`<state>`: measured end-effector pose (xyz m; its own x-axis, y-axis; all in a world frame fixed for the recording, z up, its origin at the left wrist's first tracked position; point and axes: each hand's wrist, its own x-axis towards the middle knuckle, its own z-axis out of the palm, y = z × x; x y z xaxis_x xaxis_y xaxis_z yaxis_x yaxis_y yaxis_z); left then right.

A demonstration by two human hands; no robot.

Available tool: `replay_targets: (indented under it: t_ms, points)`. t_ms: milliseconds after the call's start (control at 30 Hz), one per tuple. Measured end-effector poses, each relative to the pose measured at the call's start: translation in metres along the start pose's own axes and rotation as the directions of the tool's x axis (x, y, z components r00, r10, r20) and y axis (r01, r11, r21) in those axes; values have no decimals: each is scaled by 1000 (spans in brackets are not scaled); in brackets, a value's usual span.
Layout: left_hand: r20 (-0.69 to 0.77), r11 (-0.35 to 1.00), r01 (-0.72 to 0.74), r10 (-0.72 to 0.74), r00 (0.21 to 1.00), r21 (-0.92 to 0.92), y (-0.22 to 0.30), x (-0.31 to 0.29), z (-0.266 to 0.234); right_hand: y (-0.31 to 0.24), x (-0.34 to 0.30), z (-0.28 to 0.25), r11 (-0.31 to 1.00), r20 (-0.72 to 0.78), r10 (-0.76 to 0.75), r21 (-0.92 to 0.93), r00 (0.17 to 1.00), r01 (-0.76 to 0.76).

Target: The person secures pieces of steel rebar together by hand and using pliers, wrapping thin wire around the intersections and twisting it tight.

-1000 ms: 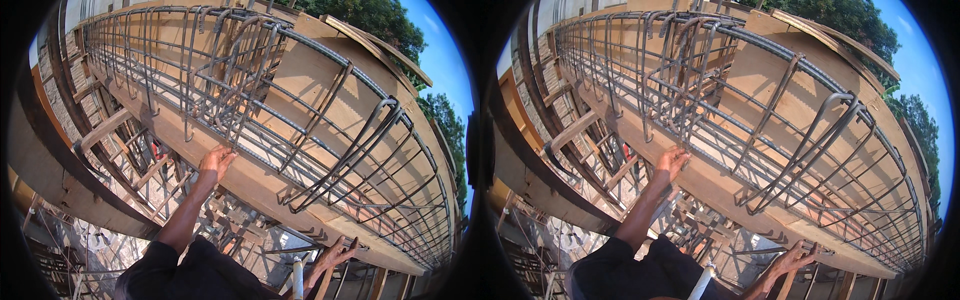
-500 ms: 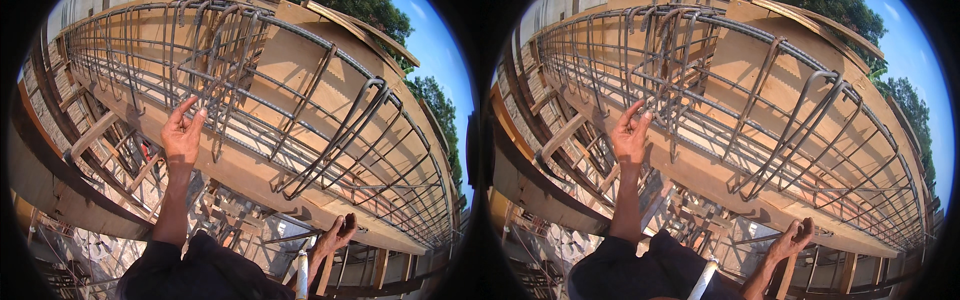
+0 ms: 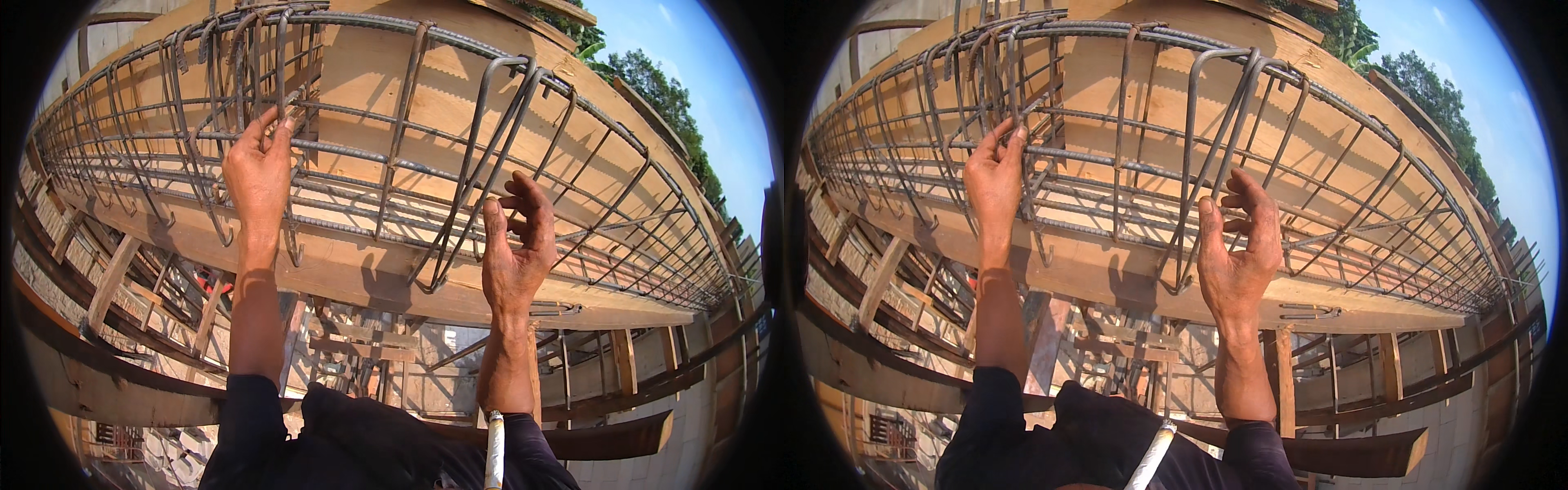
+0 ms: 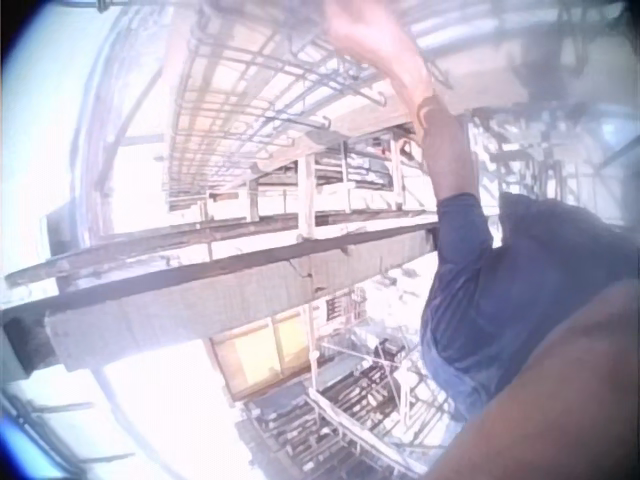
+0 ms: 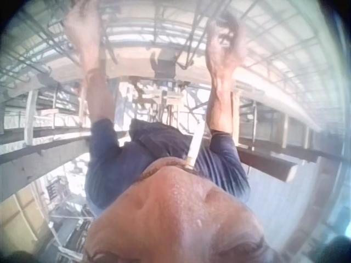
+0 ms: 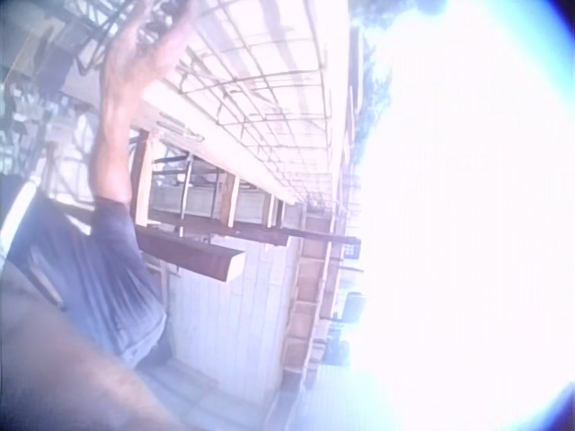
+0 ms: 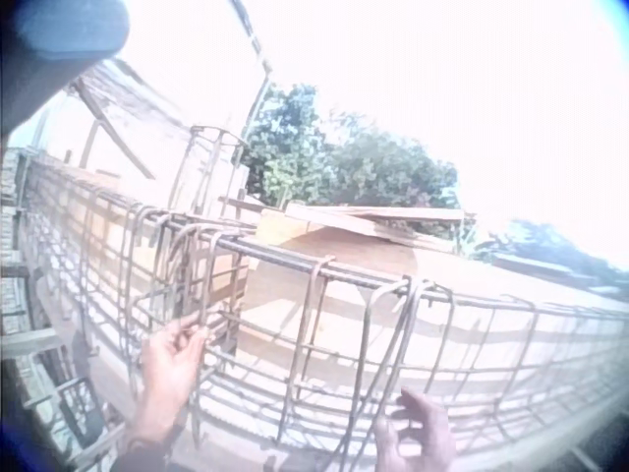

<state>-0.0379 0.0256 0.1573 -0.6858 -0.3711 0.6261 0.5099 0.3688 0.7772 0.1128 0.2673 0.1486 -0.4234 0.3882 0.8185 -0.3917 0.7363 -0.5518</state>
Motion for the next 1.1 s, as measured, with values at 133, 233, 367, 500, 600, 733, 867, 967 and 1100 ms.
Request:
replay_targets:
  t_ms: [133, 233, 367, 500, 600, 733, 867, 967, 1100]
  points:
    - [89, 974, -15, 36, 995, -225, 27, -56, -5, 12, 23, 7, 941, -4, -124, -319, 992, 116]
    - [294, 956, 27, 63, 954, -291, 43, -83, -2, 24, 21, 23, 963, 27, -89, -255, 996, 93]
    - [524, 956, 66, 99, 846, -287, 57, -108, 26, 32, 21, 22, 993, 55, -2, -120, 998, 8]
    - [614, 932, 128, 117, 780, -340, 55, -119, 63, 22, 30, 15, 990, 96, 56, -136, 994, -42]
    - [645, 919, 163, 118, 755, -359, 56, -121, 76, 20, 31, 6, 998, 108, 66, 1, 992, -66]
    - [685, 912, 170, 148, 714, -374, 75, -120, 86, 20, 43, -25, 972, -6, 164, 174, 986, -160]
    - [651, 885, 139, 212, 728, -444, 80, -124, 96, 30, 43, -28, 965, -237, 141, 249, 961, -80]
    - [652, 870, 124, 255, 714, -476, 84, -122, 100, 39, 50, -29, 965, -366, 36, 254, 930, 63]
    - [545, 832, 92, 270, 794, -547, 98, -122, 99, 37, 63, -40, 941, -469, 7, 302, 883, 153]
